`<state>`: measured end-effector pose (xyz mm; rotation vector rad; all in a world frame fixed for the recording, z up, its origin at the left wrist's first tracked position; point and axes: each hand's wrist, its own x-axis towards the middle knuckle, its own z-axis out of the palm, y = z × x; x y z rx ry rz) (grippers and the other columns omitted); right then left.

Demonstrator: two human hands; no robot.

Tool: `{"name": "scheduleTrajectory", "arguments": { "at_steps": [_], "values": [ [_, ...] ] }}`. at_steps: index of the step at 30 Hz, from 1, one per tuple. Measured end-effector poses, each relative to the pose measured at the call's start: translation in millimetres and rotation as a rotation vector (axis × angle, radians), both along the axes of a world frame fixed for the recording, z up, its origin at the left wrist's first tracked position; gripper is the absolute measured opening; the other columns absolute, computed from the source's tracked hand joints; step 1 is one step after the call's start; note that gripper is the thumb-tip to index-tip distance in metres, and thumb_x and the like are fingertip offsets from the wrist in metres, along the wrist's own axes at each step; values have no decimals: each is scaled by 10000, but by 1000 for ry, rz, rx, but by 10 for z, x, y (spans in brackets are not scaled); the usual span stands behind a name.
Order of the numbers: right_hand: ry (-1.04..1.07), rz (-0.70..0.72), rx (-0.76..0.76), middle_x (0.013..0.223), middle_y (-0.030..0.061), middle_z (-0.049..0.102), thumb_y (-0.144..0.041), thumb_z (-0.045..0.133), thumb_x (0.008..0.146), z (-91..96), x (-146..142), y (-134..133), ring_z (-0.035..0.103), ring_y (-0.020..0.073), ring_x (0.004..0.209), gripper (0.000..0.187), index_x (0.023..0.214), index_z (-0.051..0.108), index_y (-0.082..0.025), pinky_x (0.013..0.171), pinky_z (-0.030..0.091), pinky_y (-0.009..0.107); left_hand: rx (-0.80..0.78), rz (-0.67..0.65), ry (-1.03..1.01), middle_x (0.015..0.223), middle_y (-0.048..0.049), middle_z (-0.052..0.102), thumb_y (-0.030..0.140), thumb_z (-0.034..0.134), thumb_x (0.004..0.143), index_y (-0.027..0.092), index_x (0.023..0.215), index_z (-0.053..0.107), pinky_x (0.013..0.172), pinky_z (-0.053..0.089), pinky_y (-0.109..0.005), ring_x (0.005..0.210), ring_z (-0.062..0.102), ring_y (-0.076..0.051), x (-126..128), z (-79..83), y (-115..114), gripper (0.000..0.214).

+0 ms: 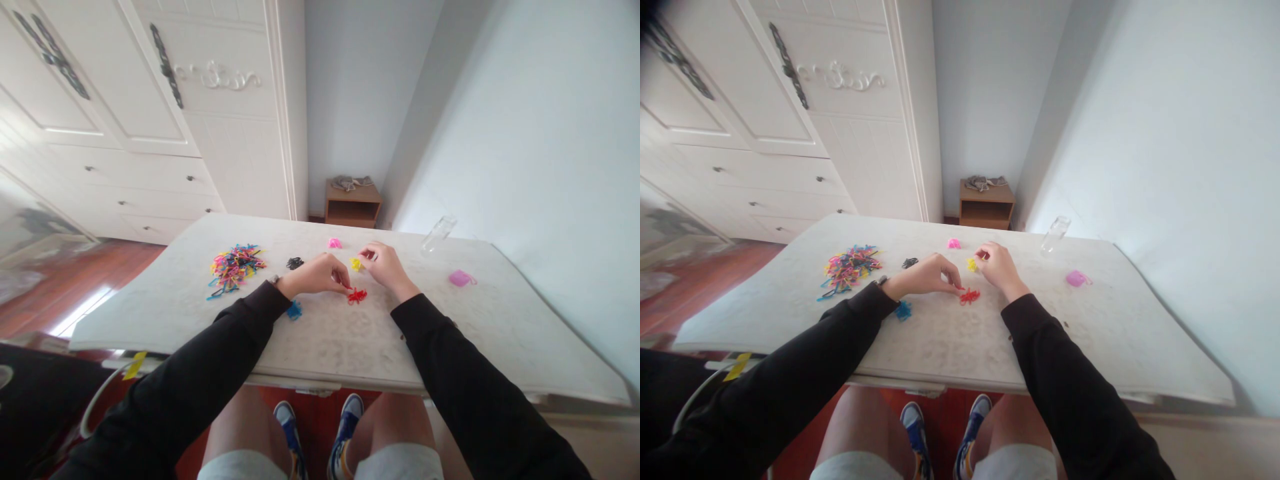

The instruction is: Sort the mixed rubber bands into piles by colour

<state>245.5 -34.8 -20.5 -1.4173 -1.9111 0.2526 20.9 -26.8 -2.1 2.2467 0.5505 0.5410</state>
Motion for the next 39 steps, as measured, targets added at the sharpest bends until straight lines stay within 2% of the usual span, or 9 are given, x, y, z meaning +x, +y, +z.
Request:
{"name": "scheduleTrajectory", "arguments": {
  "at_steps": [10, 21, 30, 35, 39],
  "values": [
    [-10, -1, -23, 768, 32, 684, -129, 643, 806, -12, -12, 1, 596, 156, 698, 117, 724, 717, -168, 686, 433, 279, 7, -39, 57, 859, -66, 813, 222, 807, 777, 169, 909, 841, 716, 540, -236, 727, 721, -152, -13, -5, -20, 146],
    [-16, -1, -23, 759, 34, 683, -152, 635, 809, 7, -31, -16, 597, 160, 694, 121, 718, 712, -170, 685, 432, 286, -36, -101, 20, 935, -84, 814, 197, 789, 801, 155, 1021, 821, 778, 563, -251, 797, 741, -157, -38, 23, -34, 226],
    [-12, 13, -8, 751, 33, 676, -159, 633, 803, -1, -28, -13, 596, 162, 696, 125, 693, 692, -172, 690, 438, 286, -98, -141, 26, 964, -82, 811, 136, 754, 800, 153, 1033, 812, 766, 557, -236, 818, 740, -147, -27, 10, -32, 241],
    [1, 15, -36, 766, 35, 690, -164, 627, 792, -13, -18, -6, 613, 167, 705, 114, 726, 718, -177, 684, 449, 283, -76, -107, 15, 930, -75, 810, 106, 741, 794, 143, 982, 814, 739, 552, -233, 754, 714, -129, -38, 38, -51, 206],
    [5, 12, -20, 767, 40, 697, -177, 627, 781, -11, -19, -7, 614, 168, 702, 112, 716, 718, -177, 688, 457, 283, -70, -117, 5, 958, -94, 809, 114, 737, 808, 132, 1004, 810, 770, 562, -247, 788, 719, -137, -55, 54, -47, 210]
  ]
}}
